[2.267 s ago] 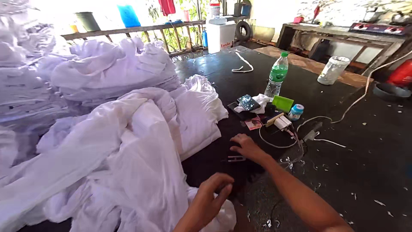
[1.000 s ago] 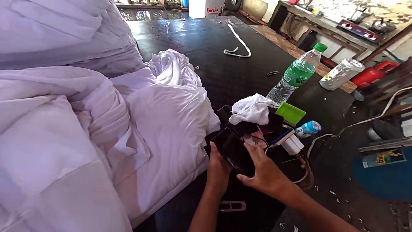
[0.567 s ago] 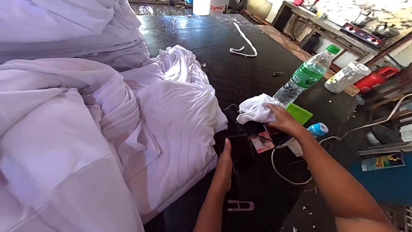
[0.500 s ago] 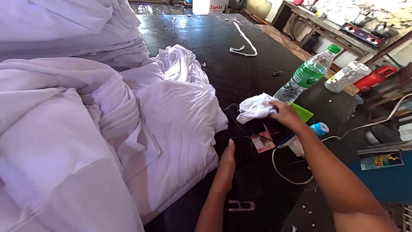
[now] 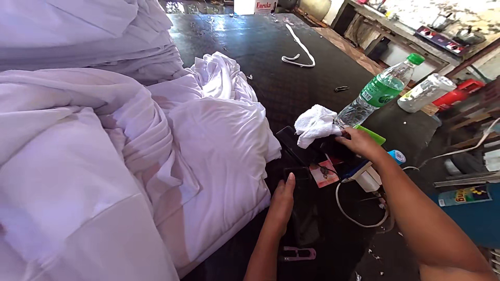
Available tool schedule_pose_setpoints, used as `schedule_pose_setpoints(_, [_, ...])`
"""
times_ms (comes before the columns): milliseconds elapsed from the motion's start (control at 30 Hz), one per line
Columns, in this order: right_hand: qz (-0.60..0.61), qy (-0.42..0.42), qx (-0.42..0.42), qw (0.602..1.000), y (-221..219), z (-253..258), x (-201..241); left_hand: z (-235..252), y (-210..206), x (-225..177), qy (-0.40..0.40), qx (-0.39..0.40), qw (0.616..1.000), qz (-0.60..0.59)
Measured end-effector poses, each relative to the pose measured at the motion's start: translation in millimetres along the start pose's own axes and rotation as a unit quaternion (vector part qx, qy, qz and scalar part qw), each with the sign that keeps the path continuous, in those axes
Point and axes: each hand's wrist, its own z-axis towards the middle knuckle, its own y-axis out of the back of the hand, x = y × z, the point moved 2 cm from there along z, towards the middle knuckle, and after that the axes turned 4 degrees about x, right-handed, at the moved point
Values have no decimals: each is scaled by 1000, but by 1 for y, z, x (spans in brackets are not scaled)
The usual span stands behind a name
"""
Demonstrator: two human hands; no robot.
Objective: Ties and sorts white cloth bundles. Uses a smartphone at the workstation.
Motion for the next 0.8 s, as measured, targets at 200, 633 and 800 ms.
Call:
schedule_pose_setpoints(200, [-10,-9,-3,1000,-6,24,0,-2,1,-2,-5,6,1000,7])
schedule_pose_setpoints(633, [-25,-56,20,998,-3,79,2,-7,9,-11,-16,-31,998,52])
schedule_pose_setpoints(800, [63,-9,-133,989,34,47,32,-11,10,-14,-13,-25,999,24])
